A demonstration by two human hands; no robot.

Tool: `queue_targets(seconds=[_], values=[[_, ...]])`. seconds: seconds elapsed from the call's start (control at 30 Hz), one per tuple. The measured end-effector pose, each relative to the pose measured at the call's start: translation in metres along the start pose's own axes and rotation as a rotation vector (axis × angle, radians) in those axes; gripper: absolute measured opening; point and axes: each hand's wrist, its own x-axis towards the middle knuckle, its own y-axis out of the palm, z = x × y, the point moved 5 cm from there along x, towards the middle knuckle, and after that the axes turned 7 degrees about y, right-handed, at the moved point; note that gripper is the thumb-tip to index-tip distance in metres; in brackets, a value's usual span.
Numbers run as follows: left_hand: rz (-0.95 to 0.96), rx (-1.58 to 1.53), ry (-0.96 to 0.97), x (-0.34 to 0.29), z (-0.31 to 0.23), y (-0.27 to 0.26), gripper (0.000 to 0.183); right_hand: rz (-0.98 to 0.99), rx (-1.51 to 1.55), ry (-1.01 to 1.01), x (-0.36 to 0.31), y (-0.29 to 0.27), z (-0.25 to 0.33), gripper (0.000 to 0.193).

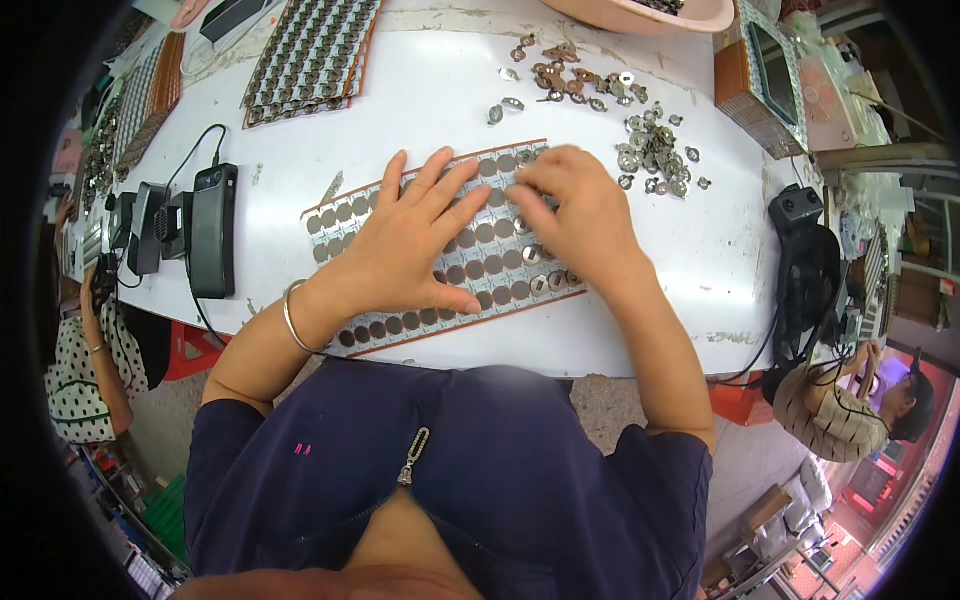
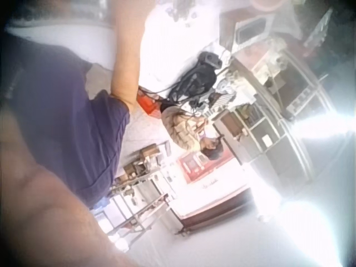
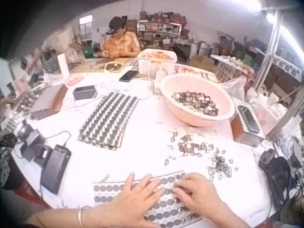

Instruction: The person inserts small metal contacts or components into a flexible circuit board by hand, securing them in place.

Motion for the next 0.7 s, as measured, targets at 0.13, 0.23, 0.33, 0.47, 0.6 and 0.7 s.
queue_targets(seconds=[0.13,0.23,0.33,0.47,0.6,0.7], values=[[0.020,0.009,-0.004,-0.001,-0.003,0.000,0.113,-0.121,0.019,0.050,0.044,-0.002,-0.014,0.016],[0.026,0.010,-0.005,0.000,-0.003,0.000,0.113,-0.144,0.051,0.064,0.072,0.005,-0.021,0.018],[0.011,-0.002,0.005,-0.001,-0.001,0.002,0.113,-0.137,0.064,0.088,0.085,0.009,-0.021,0.020],[0.007,-0.012,0.002,-0.002,0.000,0.003,0.113,-0.015,-0.056,0.101,0.084,0.013,-0.022,0.019],[0.002,-0.028,0.007,-0.002,-0.002,0.002,0.113,-0.113,0.034,0.183,0.080,-0.003,-0.032,0.019],[0.020,-0.029,-0.007,0.000,-0.002,0.001,0.114,-0.112,0.012,0.156,0.078,0.003,-0.038,0.018]])
